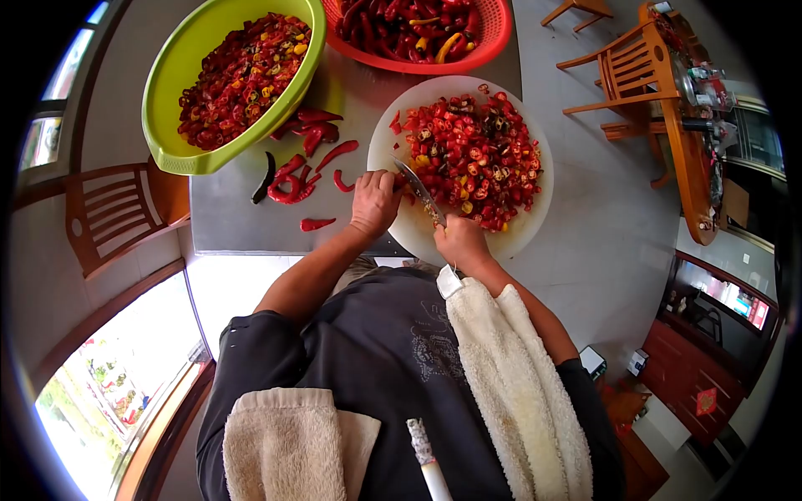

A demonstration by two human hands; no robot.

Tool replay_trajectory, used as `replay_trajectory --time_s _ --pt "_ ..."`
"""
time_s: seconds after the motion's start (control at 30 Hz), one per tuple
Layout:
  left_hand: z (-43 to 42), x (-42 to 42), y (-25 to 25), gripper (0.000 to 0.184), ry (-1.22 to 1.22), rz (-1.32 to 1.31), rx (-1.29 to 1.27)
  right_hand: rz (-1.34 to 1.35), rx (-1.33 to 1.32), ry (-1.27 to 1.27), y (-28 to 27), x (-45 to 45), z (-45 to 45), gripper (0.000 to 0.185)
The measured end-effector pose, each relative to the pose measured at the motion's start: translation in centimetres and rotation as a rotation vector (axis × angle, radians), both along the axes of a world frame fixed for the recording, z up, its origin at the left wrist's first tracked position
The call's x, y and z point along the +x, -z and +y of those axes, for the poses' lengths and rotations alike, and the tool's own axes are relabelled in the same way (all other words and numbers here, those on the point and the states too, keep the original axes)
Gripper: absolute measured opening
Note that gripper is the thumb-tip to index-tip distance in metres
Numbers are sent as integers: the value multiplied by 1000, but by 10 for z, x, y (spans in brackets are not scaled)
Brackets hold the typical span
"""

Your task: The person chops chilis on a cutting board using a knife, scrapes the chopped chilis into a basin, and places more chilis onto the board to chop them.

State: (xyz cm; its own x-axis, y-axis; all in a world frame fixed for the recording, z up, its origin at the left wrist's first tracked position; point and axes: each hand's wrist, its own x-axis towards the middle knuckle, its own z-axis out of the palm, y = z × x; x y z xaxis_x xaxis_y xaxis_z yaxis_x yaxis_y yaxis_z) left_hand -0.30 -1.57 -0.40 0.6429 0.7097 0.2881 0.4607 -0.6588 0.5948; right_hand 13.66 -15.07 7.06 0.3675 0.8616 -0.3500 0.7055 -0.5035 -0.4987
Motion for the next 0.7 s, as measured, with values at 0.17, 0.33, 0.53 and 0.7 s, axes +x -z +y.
replay_trajectory --time_s 0.17,0.33,0.53,0.7 --pt "2 0 3 22 28 -58 1 6 -96 7 -6 -2 8 22" --pt "7 2 3 20 71 -92 42 10 -266 15 1 -4 24 22" --pt "8 6 -2 22 82 -92 75 37 -139 68 18 -1 27 25" --pt "11 11 -9 29 72 -54 28 -25 -8 150 24 13 10 24"
